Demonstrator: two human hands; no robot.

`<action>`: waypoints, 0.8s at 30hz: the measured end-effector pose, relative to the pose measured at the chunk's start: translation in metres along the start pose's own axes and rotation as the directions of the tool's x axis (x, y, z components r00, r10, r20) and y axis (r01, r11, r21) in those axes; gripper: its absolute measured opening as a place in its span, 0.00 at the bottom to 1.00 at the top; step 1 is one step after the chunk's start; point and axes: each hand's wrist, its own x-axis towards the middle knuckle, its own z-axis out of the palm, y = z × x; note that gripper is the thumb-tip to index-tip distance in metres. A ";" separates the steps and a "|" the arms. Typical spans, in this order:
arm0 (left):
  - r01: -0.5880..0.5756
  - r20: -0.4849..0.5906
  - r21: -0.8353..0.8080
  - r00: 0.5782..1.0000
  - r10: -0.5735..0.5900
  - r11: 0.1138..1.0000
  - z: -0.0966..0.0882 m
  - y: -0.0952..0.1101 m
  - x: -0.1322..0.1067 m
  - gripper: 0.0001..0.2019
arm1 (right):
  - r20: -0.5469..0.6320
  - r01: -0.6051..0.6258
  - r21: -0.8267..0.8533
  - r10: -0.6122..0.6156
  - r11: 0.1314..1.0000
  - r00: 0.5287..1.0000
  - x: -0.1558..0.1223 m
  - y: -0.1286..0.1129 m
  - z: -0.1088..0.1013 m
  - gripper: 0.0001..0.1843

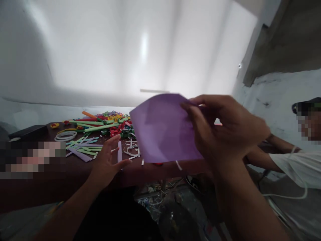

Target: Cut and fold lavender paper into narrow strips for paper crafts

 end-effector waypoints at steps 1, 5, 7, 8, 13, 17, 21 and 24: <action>0.036 -0.001 -0.072 0.999 -0.036 0.997 -0.001 0.002 -0.003 0.43 | -0.034 -0.075 0.073 0.077 0.995 0.996 0.004 -0.005 0.001 0.05; 0.173 -0.003 -0.274 0.984 -0.181 0.946 -0.014 0.012 -0.009 0.48 | 0.061 -0.334 0.372 0.337 0.866 0.940 0.005 -0.005 0.023 0.06; 0.305 0.036 -0.372 0.948 -0.315 0.877 -0.021 0.019 -0.011 0.46 | 0.136 -0.470 0.432 0.459 0.770 0.878 -0.002 0.005 0.035 0.07; 0.382 0.069 -0.410 0.918 -0.389 0.828 -0.024 0.023 -0.012 0.44 | 0.157 -0.528 0.442 0.517 0.725 0.841 -0.007 0.011 0.040 0.08; 0.546 0.045 -0.432 0.808 -0.587 0.718 -0.043 0.032 -0.027 0.29 | 0.578 -0.808 0.299 0.578 0.507 0.576 -0.053 0.035 0.048 0.15; 0.579 -0.082 -0.381 0.755 -0.650 0.721 -0.064 0.032 -0.049 0.26 | 0.835 -0.865 0.136 0.413 0.484 0.363 -0.101 0.029 0.041 0.19; 0.637 -0.206 -0.147 0.728 -0.654 0.756 -0.075 0.044 -0.070 0.28 | 0.779 -0.813 0.046 0.489 0.580 0.393 -0.126 -0.004 0.025 0.13; 0.632 -0.285 0.031 0.748 -0.599 0.774 -0.063 0.058 -0.095 0.25 | 0.780 -0.743 0.079 0.424 0.664 0.461 -0.135 -0.052 0.011 0.14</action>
